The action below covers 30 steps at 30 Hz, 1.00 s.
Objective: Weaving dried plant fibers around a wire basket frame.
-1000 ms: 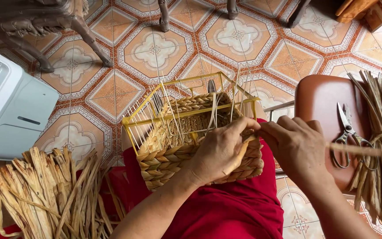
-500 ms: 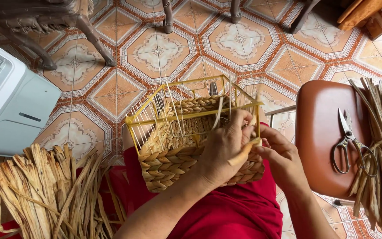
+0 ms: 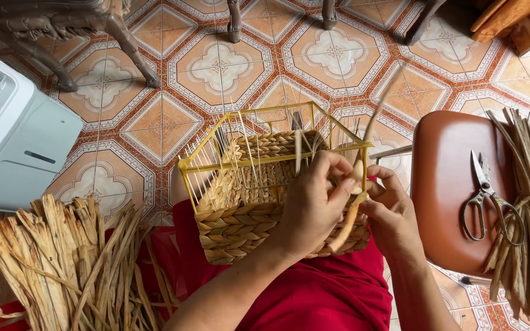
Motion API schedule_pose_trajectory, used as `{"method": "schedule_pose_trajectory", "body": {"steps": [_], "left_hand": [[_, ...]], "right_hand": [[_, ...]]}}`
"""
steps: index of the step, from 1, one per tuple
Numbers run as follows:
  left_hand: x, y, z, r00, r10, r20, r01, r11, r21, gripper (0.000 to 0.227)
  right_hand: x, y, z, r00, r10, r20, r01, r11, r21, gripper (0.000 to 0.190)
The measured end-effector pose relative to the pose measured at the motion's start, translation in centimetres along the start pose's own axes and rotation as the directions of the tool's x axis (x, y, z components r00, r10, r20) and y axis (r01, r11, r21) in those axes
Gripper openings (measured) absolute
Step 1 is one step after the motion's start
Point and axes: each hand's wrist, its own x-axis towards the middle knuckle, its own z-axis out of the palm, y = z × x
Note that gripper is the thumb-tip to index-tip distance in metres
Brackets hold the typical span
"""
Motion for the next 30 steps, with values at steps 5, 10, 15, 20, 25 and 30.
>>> {"method": "schedule_pose_trajectory", "body": {"steps": [5,10,15,20,25,30], "left_hand": [[-1.3,1.3,-1.7,0.95,-0.233,0.208,0.298,0.877,-0.378,0.025],[-1.7,0.6,-1.3,0.987,-0.075,0.144,0.072,0.997,0.028,0.033],[-4.1,-1.2,-3.5,0.933,-0.233,0.275,0.336,0.837,-0.432,0.007],[-7.3,-0.9,-5.1,0.9,-0.27,0.341,0.414,0.774,-0.479,0.014],[-8.5,1.0,-6.8,0.896,0.423,0.135,-0.425,0.905,-0.013,0.014],[-7.6,0.5,-6.5,0.918,0.25,0.31,-0.188,0.958,-0.215,0.019]], "right_hand": [[-0.6,1.0,-1.1,0.996,-0.086,-0.009,0.085,0.994,-0.065,0.045],[-1.5,0.5,-0.7,0.982,-0.187,-0.014,0.17,0.918,-0.359,0.045],[-3.1,-2.0,1.7,0.854,-0.48,0.201,0.378,0.307,-0.873,0.051],[-4.1,-3.5,2.0,0.799,-0.466,0.381,0.471,0.089,-0.878,0.04],[-2.1,-6.0,3.5,0.792,-0.367,0.488,0.547,0.071,-0.834,0.036],[-0.2,-4.9,3.5,0.872,-0.279,0.402,0.441,0.092,-0.893,0.029]]}}
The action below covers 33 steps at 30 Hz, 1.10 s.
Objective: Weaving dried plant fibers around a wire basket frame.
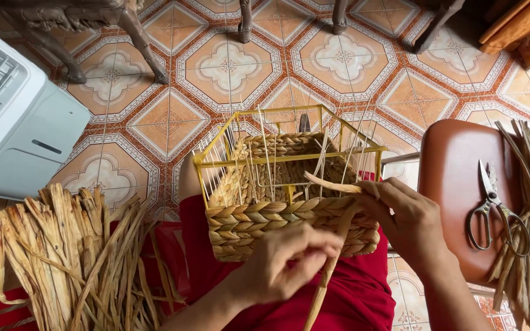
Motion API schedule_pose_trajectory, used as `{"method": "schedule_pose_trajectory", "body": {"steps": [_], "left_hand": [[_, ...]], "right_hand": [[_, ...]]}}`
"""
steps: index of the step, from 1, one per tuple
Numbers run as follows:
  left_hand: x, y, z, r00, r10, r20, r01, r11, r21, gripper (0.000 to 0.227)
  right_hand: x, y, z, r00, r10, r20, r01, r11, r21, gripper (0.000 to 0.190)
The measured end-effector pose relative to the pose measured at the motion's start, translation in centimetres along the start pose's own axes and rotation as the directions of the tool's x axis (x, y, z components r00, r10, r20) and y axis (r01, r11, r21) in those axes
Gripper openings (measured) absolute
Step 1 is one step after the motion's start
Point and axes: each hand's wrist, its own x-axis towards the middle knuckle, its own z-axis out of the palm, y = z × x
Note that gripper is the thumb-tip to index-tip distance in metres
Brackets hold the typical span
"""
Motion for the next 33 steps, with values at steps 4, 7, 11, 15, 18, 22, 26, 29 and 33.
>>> {"method": "schedule_pose_trajectory", "body": {"steps": [4,7,11,15,18,22,26,29,33], "left_hand": [[4.8,-1.9,0.7,0.962,-0.263,-0.071,0.264,0.965,-0.006,0.016],[7.3,-3.2,1.6,0.893,-0.451,-0.006,0.447,0.883,0.144,0.015],[8.5,-2.9,2.2,0.937,-0.3,-0.178,0.334,0.919,0.209,0.016],[6.0,-2.9,3.0,0.973,0.056,-0.225,0.024,0.94,0.34,0.006],[4.9,-2.0,2.6,0.978,0.182,-0.099,-0.123,0.894,0.43,0.015],[4.0,-0.7,0.8,0.963,-0.026,-0.27,0.172,0.829,0.533,0.036],[1.8,-2.0,0.2,0.926,-0.273,-0.26,0.376,0.723,0.58,0.017],[1.3,-0.3,-0.5,0.927,-0.195,-0.32,0.354,0.738,0.574,0.012],[-0.5,0.4,-3.2,0.914,-0.079,-0.397,0.304,0.783,0.543,0.021]], "right_hand": [[0.2,0.2,0.4,0.998,0.012,-0.064,-0.01,0.999,0.038,0.027],[-0.8,1.9,0.7,0.995,0.085,-0.06,-0.077,0.99,0.122,0.026],[-1.7,3.8,0.2,0.967,0.253,0.027,-0.243,0.888,0.391,0.018],[-0.8,1.9,0.3,0.968,0.252,0.007,-0.242,0.917,0.317,0.017],[-0.1,0.1,0.3,0.971,0.241,0.012,-0.24,0.965,0.102,0.021],[0.2,-0.7,-0.2,0.992,0.098,0.081,-0.107,0.987,0.119,0.021],[-0.9,0.2,1.4,0.983,0.185,-0.018,-0.175,0.953,0.246,0.012],[-1.8,0.9,2.5,0.956,0.256,-0.141,-0.227,0.954,0.196,0.009],[-2.9,4.0,2.1,0.949,0.301,-0.093,-0.235,0.873,0.428,0.008]]}}
